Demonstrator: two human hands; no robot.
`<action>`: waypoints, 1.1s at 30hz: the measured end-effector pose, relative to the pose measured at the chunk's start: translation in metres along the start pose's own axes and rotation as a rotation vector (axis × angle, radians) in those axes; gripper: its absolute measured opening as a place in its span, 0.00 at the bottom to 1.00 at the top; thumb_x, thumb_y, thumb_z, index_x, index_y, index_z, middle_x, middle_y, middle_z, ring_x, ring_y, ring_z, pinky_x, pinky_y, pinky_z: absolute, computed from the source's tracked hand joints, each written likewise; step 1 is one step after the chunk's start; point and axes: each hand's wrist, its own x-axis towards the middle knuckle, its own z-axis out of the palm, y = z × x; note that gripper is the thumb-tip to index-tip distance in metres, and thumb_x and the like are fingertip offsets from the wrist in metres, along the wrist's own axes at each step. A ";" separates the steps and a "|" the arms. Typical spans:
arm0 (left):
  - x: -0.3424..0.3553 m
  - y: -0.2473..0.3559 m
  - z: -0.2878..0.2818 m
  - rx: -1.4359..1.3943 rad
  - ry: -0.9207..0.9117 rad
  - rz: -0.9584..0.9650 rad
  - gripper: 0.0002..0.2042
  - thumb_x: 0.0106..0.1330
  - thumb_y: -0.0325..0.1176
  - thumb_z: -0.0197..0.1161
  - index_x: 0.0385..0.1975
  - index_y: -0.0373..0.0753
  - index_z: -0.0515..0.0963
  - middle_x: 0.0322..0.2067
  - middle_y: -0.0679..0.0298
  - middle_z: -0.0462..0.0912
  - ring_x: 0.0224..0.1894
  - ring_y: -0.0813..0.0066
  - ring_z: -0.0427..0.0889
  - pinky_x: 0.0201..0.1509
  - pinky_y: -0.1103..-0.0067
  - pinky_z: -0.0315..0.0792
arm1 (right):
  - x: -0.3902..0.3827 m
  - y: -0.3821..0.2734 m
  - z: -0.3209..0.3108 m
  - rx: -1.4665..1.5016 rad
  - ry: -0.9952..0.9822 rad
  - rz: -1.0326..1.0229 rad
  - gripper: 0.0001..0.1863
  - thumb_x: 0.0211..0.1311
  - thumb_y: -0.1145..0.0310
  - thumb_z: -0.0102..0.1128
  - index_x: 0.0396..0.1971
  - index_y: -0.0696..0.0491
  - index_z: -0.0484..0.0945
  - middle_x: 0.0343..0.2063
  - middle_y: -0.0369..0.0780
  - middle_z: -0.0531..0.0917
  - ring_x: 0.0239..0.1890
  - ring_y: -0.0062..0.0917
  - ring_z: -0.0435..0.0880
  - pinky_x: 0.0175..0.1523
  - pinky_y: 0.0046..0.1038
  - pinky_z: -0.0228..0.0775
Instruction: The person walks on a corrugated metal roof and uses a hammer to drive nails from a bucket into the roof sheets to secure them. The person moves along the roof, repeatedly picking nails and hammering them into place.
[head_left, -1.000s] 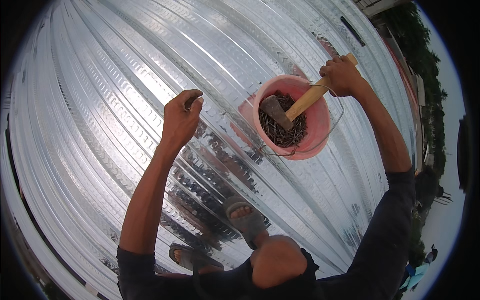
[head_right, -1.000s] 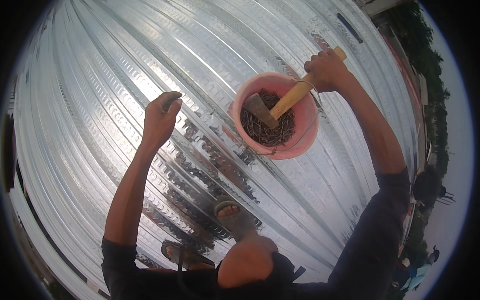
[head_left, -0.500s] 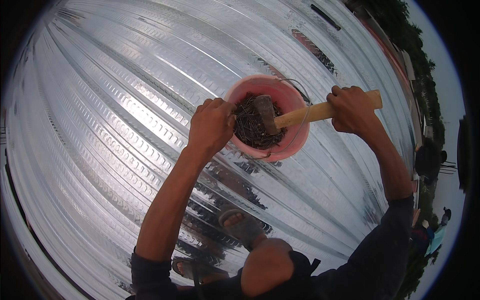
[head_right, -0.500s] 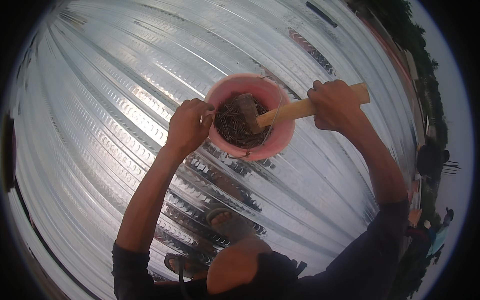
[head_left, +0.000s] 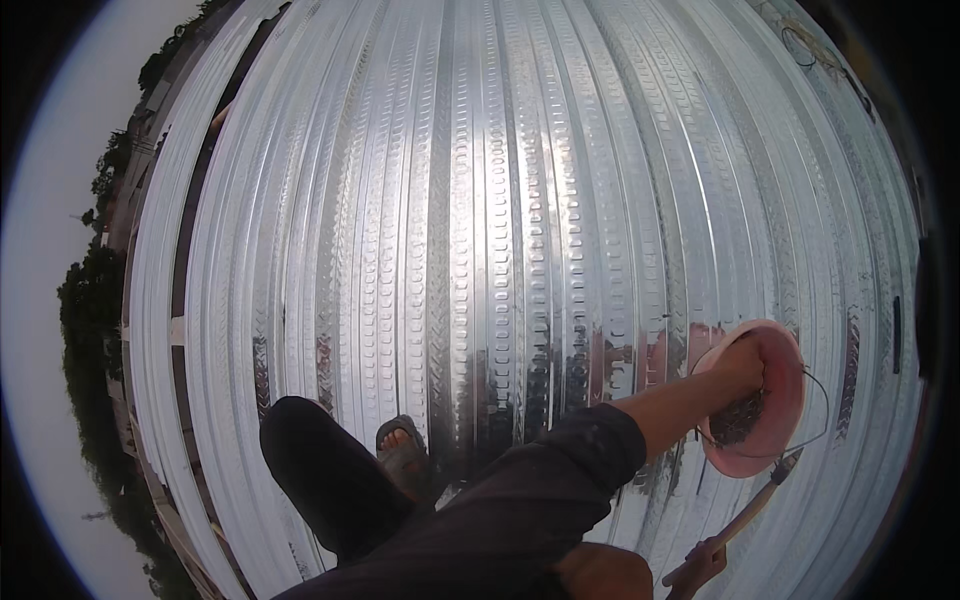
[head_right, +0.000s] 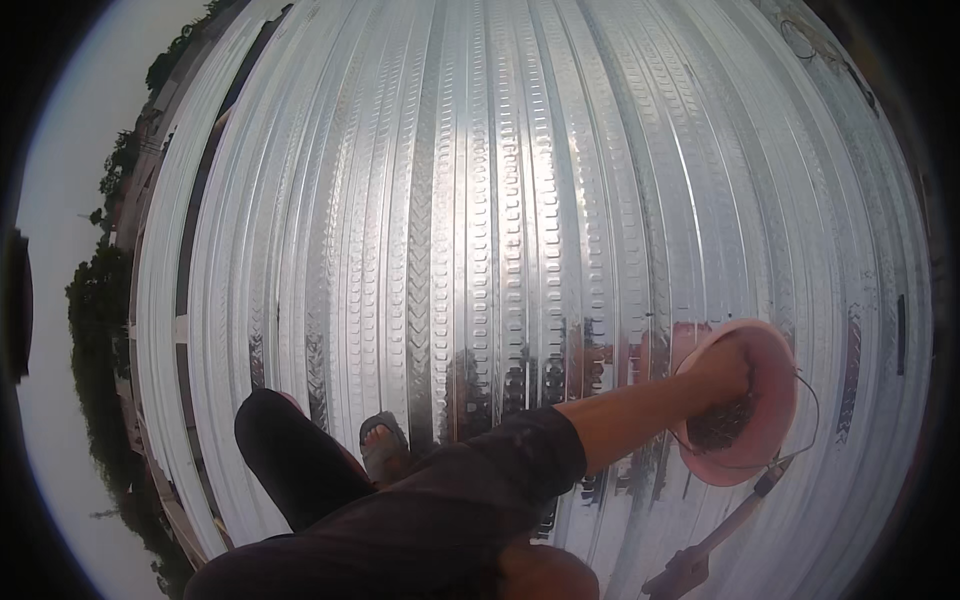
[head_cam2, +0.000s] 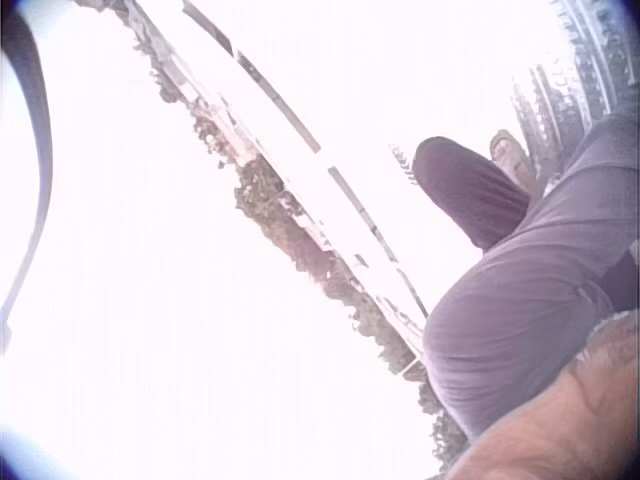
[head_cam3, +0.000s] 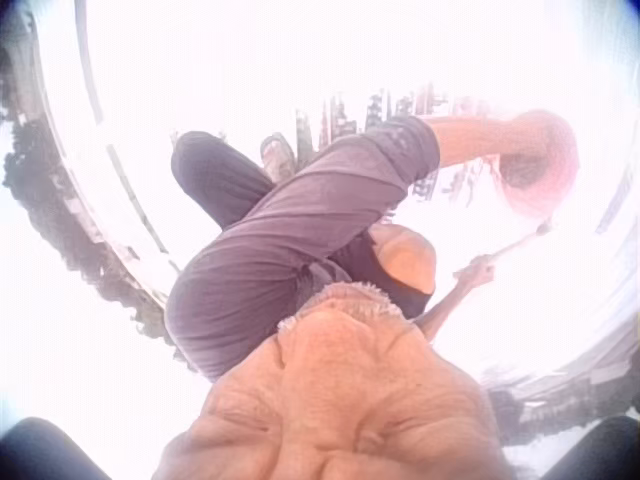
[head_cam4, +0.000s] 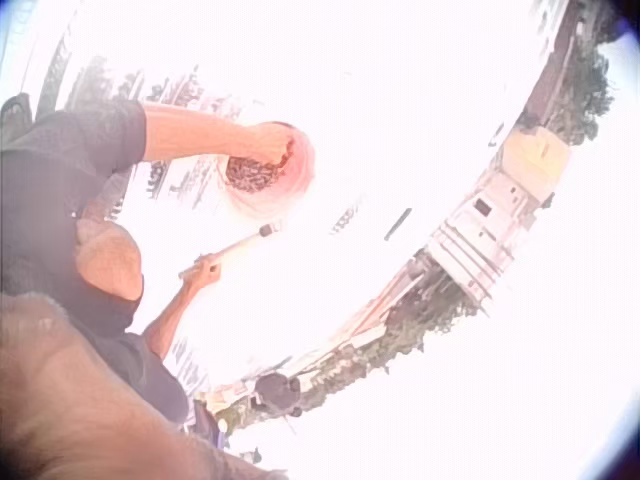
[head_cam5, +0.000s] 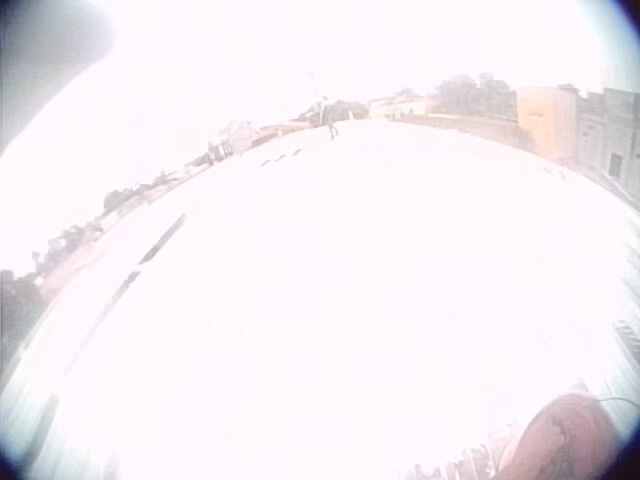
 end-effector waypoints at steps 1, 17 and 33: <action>0.046 0.034 0.010 -0.157 0.124 0.082 0.08 0.65 0.33 0.60 0.29 0.45 0.87 0.33 0.62 0.87 0.45 0.68 0.82 0.53 0.70 0.64 | 0.025 0.095 -0.046 0.093 0.125 0.163 0.09 0.63 0.65 0.58 0.31 0.54 0.72 0.19 0.32 0.72 0.17 0.18 0.69 0.22 0.25 0.62; -0.083 -0.018 -0.057 -1.496 0.754 -0.648 0.11 0.61 0.29 0.64 0.38 0.27 0.79 0.30 0.47 0.86 0.34 0.55 0.87 0.41 0.66 0.79 | -0.025 -0.220 0.117 0.458 -0.002 -0.498 0.25 0.65 0.49 0.54 0.39 0.61 0.72 0.28 0.40 0.71 0.28 0.25 0.70 0.33 0.27 0.64; -0.238 -0.087 0.063 -1.602 0.393 -1.127 0.14 0.69 0.25 0.64 0.53 0.30 0.79 0.35 0.58 0.86 0.36 0.74 0.84 0.43 0.76 0.78 | -0.043 -0.208 0.214 0.057 -0.563 -0.342 0.25 0.54 0.71 0.77 0.50 0.61 0.75 0.31 0.39 0.84 0.32 0.21 0.83 0.40 0.29 0.78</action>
